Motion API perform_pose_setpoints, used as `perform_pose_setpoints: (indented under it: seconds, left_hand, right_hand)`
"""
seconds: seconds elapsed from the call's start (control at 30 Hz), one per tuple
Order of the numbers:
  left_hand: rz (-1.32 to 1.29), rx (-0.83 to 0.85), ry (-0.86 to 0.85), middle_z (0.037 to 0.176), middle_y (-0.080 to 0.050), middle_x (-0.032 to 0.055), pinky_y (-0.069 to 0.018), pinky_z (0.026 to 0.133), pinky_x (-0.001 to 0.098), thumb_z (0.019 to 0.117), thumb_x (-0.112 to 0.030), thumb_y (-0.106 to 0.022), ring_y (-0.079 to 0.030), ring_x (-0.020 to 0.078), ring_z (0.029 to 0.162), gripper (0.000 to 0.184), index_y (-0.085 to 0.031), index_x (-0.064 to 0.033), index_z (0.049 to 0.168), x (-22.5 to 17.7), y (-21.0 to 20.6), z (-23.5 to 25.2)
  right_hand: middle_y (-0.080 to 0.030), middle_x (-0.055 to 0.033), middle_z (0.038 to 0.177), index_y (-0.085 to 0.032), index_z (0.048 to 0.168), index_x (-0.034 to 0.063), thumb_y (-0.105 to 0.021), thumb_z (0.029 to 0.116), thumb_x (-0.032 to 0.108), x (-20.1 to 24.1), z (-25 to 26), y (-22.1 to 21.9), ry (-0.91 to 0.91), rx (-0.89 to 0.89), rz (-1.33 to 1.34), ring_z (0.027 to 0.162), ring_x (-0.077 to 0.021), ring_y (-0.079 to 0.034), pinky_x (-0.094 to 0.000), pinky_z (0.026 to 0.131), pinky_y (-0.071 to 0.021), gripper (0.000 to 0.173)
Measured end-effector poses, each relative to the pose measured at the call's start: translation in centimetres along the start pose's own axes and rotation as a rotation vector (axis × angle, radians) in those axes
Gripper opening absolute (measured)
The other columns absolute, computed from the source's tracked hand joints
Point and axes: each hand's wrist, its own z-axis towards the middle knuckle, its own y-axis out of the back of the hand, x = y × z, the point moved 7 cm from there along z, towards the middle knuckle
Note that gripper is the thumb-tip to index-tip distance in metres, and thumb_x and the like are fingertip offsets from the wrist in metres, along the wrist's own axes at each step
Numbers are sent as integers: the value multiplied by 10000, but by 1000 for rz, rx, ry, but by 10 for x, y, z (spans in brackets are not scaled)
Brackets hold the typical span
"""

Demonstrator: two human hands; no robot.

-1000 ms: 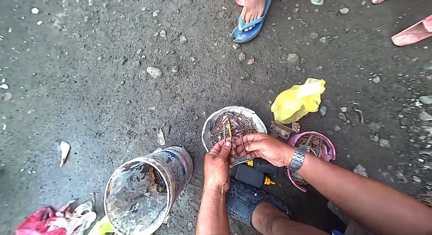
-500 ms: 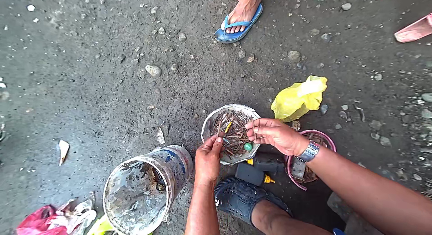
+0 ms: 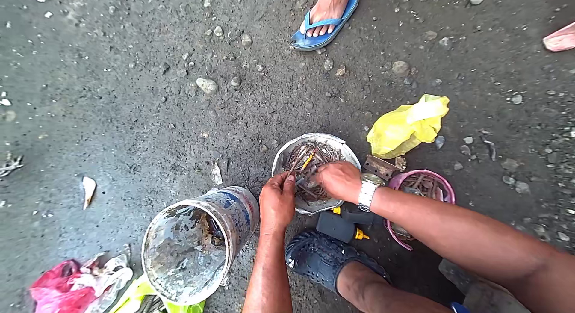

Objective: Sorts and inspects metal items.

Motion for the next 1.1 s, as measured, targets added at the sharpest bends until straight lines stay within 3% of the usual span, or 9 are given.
perform_pose_setpoints:
  seconds: [0.13,0.23,0.3,0.37,0.5,0.63,0.8,0.93,1.1]
  left_hand:
    - [-20,-24,-35,967,-731,-18,-567,741,386,1061,-332,-568,-677,121,790,264,-763,-191,1170,2,-2,2]
    - [-159,-33,-46,983,-745,-3,-586,712,380,1093,-323,-490,-704,142,804,306,-746,-181,1181,1,1,4]
    - [-307,-61,-7,953,-738,22,-594,717,373,1108,-311,-453,-705,159,812,339,-748,-156,1168,1,8,1]
    - [-492,-93,61,894,-701,45,-554,671,326,1113,-275,-444,-657,160,745,350,-756,-118,1131,1,12,-4]
    - [-825,-101,151,843,-644,73,-524,625,281,1116,-204,-414,-605,152,690,341,-719,-53,1141,9,20,-15]
    - [-911,-96,189,889,-697,153,-593,705,344,1098,-91,-410,-694,227,770,282,-638,-12,1245,22,25,-25]
    - [-443,29,64,905,-733,125,-617,782,425,1018,-51,-466,-733,244,830,163,-623,-16,1051,18,0,-18]
    - [337,82,20,1024,-705,136,-572,820,564,1026,-256,-524,-704,311,944,245,-685,-89,1107,-13,-49,-5]
    - [676,1,-58,1152,-712,107,-537,921,529,965,-317,-649,-676,313,1099,261,-716,-147,1151,-11,-82,10]
  right_hand:
    - [-751,-11,1083,-738,1262,339,-610,1000,260,-15,-5,9,-25,-69,15,969,-245,-722,-525,795,-597,302]
    - [-739,-14,1007,-777,1128,260,-605,997,384,-5,-10,2,-5,-80,34,943,-232,-712,-511,796,-591,249]
    - [-735,-43,981,-775,980,179,-631,961,539,5,-11,-2,-46,-30,71,943,-257,-710,-536,805,-582,388]
    - [-723,-78,1015,-755,993,130,-651,925,602,11,-9,-8,-94,25,81,978,-289,-699,-549,841,-568,487]
    - [-725,-69,963,-743,947,158,-672,931,444,11,0,-13,-156,23,145,913,-292,-706,-569,754,-569,295]
    - [-722,-52,886,-746,905,180,-659,941,362,-12,-11,11,-216,-76,268,855,-278,-706,-582,712,-567,205]
    - [-741,-53,1029,-766,1033,192,-642,989,364,-54,-29,47,-330,-253,261,961,-276,-712,-570,807,-571,217]
    - [-735,-83,1050,-739,1085,158,-647,999,355,-67,-40,55,-368,-456,197,939,-296,-719,-562,781,-584,234]
    - [-741,-87,1050,-737,1167,165,-700,966,366,-67,-53,56,-374,-580,250,873,-293,-721,-568,750,-587,287]
